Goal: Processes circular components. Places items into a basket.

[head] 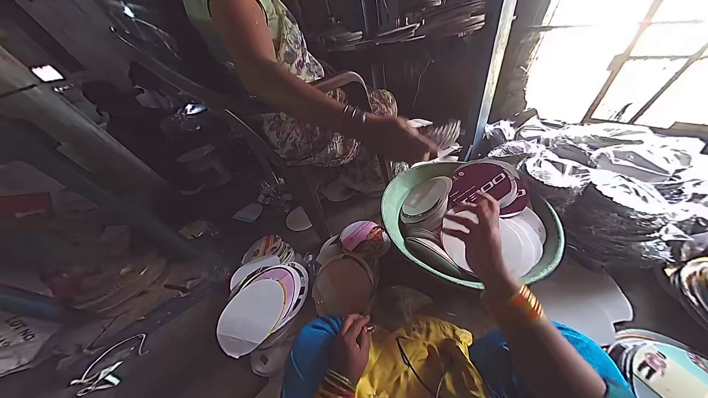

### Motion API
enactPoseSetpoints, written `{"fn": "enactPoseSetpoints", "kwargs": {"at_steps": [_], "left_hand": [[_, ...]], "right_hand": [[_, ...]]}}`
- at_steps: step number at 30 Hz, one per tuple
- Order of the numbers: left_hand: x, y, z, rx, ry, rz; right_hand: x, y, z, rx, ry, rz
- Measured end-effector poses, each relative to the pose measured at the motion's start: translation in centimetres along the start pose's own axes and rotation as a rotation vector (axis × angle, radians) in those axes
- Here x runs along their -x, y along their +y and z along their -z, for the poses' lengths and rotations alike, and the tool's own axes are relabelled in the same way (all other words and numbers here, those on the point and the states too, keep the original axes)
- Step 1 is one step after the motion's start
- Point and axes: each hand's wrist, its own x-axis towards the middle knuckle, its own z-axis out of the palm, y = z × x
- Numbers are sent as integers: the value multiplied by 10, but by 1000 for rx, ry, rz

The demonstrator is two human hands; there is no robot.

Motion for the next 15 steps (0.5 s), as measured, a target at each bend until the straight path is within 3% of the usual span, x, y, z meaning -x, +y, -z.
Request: {"fn": "enactPoseSetpoints", "kwargs": {"at_steps": [3,8,11,15], "left_hand": [[-1,1,1,-13,-4,-9],[-1,2,2,3,-26,2],[0,4,4,2,-52,7],[-1,4,8,14,-25,-19]], "right_hand": [[-44,-44,-4,-163,-19,-360],[-65,-34,-46,81,-383,-557],[-61,-7,-58,-38,-412,-535],[-40,10,-48,-186,-268,-326]]}}
